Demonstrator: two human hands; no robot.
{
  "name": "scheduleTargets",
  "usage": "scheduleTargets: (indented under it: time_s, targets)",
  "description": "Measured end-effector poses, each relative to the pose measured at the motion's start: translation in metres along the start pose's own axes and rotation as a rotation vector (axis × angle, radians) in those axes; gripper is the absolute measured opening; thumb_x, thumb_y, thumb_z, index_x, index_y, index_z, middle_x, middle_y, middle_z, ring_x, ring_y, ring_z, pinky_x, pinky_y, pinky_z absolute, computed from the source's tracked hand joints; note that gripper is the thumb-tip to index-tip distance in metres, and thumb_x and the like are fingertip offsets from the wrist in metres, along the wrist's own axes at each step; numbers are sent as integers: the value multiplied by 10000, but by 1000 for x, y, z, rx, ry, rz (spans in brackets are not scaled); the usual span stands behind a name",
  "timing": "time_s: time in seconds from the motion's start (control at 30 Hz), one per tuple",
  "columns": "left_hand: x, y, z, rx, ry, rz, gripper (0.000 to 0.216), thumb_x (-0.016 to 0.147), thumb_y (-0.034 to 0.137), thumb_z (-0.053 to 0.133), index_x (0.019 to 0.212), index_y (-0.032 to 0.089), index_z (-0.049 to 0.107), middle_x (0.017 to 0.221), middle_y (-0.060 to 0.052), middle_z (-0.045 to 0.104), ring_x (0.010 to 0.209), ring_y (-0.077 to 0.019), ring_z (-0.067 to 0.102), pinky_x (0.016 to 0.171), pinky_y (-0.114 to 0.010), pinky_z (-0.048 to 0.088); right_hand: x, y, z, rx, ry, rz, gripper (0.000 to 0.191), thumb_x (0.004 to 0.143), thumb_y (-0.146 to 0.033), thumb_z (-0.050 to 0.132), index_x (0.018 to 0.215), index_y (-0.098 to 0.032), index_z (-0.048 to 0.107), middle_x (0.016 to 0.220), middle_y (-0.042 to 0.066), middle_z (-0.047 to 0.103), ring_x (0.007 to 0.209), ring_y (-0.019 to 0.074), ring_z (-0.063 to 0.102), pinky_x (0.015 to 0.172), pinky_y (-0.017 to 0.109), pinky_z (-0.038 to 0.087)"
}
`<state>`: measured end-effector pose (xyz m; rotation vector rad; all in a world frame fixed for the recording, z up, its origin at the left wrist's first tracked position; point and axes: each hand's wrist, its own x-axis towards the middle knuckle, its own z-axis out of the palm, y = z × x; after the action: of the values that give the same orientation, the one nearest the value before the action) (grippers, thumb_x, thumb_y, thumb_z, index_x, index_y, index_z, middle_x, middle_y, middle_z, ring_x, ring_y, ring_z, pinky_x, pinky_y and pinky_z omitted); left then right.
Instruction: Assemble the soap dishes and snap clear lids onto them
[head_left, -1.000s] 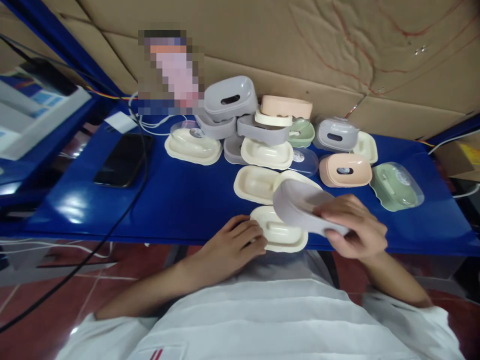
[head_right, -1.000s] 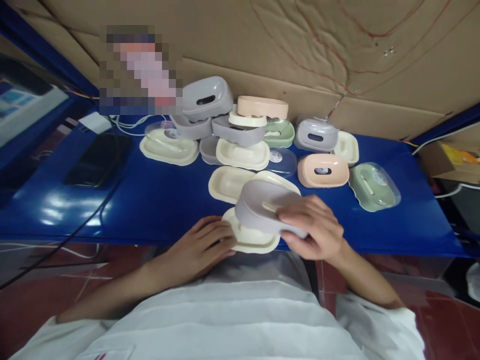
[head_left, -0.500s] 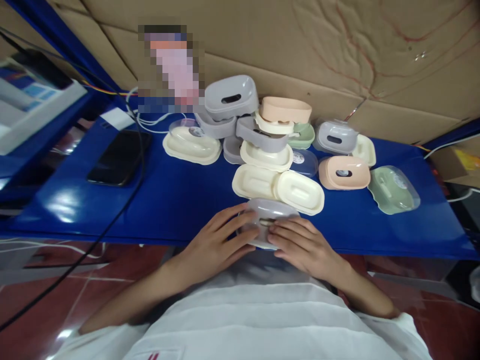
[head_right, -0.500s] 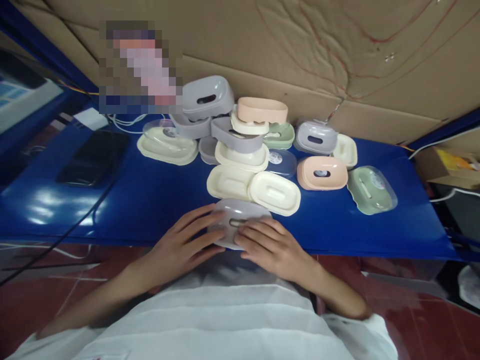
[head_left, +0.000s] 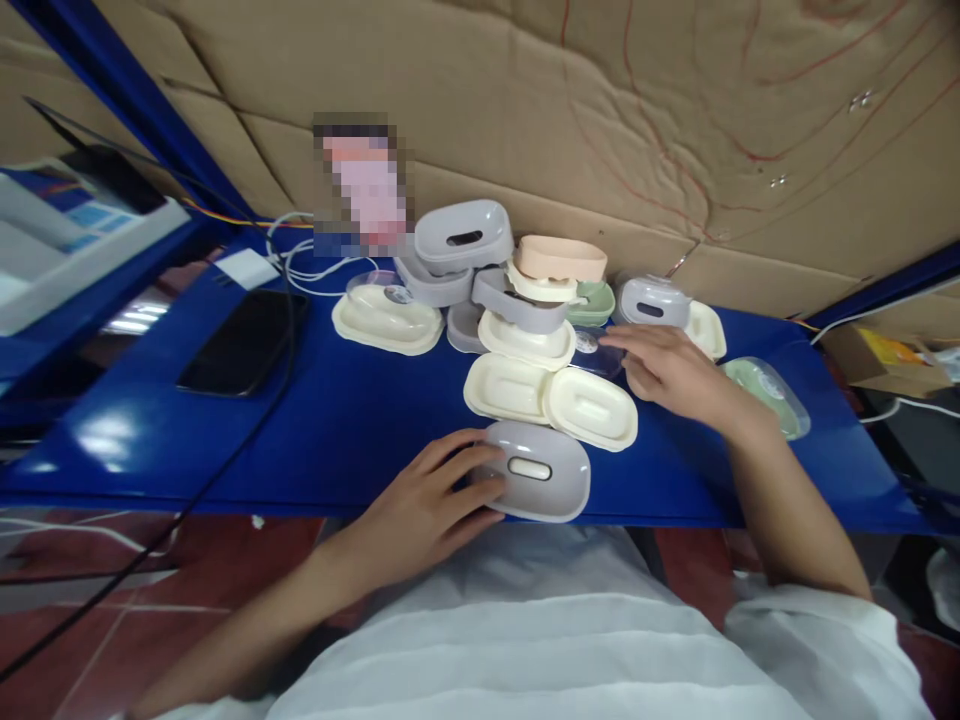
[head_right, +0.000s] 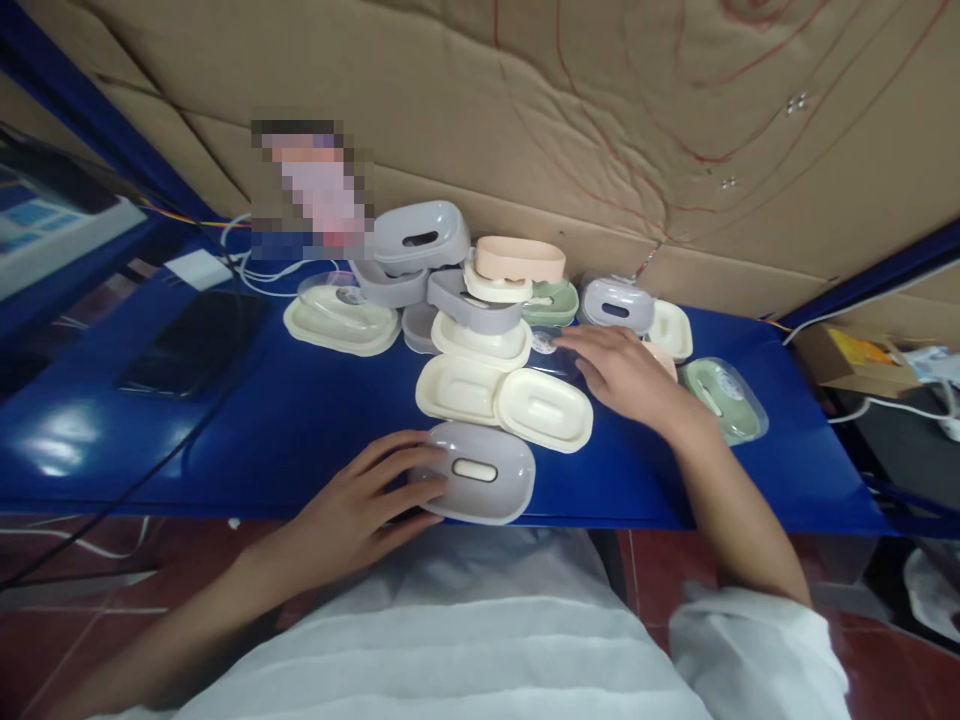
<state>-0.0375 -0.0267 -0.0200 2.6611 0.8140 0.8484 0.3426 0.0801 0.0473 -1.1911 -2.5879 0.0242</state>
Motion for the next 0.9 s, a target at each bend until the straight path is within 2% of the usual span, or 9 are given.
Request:
scheduleTargets:
  time_s: [0.07, 0.13, 0.27, 0.37, 0.5, 0.6, 0.73, 0.83, 0.9]
  targets:
    - [0, 0, -1, -13, 2, 3, 200, 1032, 234, 712, 1230, 207, 709, 1380, -107, 690, 1410, -294, 559, 1170, -487, 571, 11, 26, 6, -2, -139, 23, 509, 993, -273, 640, 1501, -273, 640, 1499, 100, 694, 1341, 328, 688, 1102, 531, 559]
    - [0, -1, -1, -23, 8, 9, 198, 1032, 240, 713, 1228, 207, 710, 1377, -108, 691, 1409, -291, 560, 1170, -483, 572, 14, 40, 14, 7, -194, 39, 575, 956, -382, 718, 1507, -253, 614, 1493, 129, 685, 1323, 360, 685, 1065, 538, 565]
    - [-2, -3, 0, -29, 1, 5, 201, 1028, 239, 719, 1226, 208, 710, 1372, -111, 695, 1417, -295, 563, 1165, -482, 574, 8, 42, 23, -17, -155, 102, 712, 939, -593, 755, 1517, -215, 582, 1499, 195, 653, 1359, 423, 638, 1074, 593, 526]
    - [-3, -3, -1, -26, -21, -3, 188, 1036, 243, 706, 1221, 208, 703, 1383, -117, 684, 1431, -302, 555, 1169, -491, 569, 6, 40, 25, -2, -144, 95, 767, 950, -608, 752, 1576, -219, 539, 1622, 211, 556, 1453, 441, 571, 1144, 629, 468]
    - [-3, -3, -2, -28, -36, -3, 190, 1048, 237, 686, 1237, 209, 684, 1411, -125, 658, 1444, -303, 541, 1173, -499, 565, 9, 42, 25, 188, -65, 22, 606, 961, -534, 775, 1465, -222, 644, 1474, 140, 703, 1337, 350, 688, 1152, 533, 512]
    - [-3, -3, -2, -42, -22, -10, 208, 1045, 228, 687, 1253, 220, 677, 1458, -139, 618, 1445, -303, 544, 1171, -508, 568, 11, 40, 15, 297, 78, 51, 487, 967, -487, 778, 1373, -228, 707, 1403, 109, 748, 1318, 309, 709, 1146, 483, 545]
    - [-3, -1, -1, -47, 15, -39, 229, 1036, 215, 693, 1263, 225, 672, 1573, -169, 520, 1504, -329, 514, 1198, -551, 550, 5, 24, -13, 219, 268, 69, 401, 965, -426, 790, 1320, -245, 748, 1400, 92, 755, 1295, 309, 729, 1149, 499, 562]
    - [-4, 0, 0, -79, 8, -57, 247, 1034, 212, 697, 1279, 216, 661, 1611, -173, 499, 1531, -329, 507, 1228, -538, 534, -10, -7, -26, 97, 311, 52, 444, 951, -424, 823, 1363, -283, 735, 1417, 86, 748, 1297, 334, 728, 1132, 532, 575]
    - [-4, -1, 0, -115, 6, -90, 364, 1026, 224, 715, 1377, 222, 620, 1619, -176, 499, 1515, -320, 534, 1226, -516, 544, -27, -35, -23, 53, 318, 44, 503, 946, -428, 834, 1415, -301, 705, 1446, 97, 731, 1321, 358, 711, 1139, 564, 563]
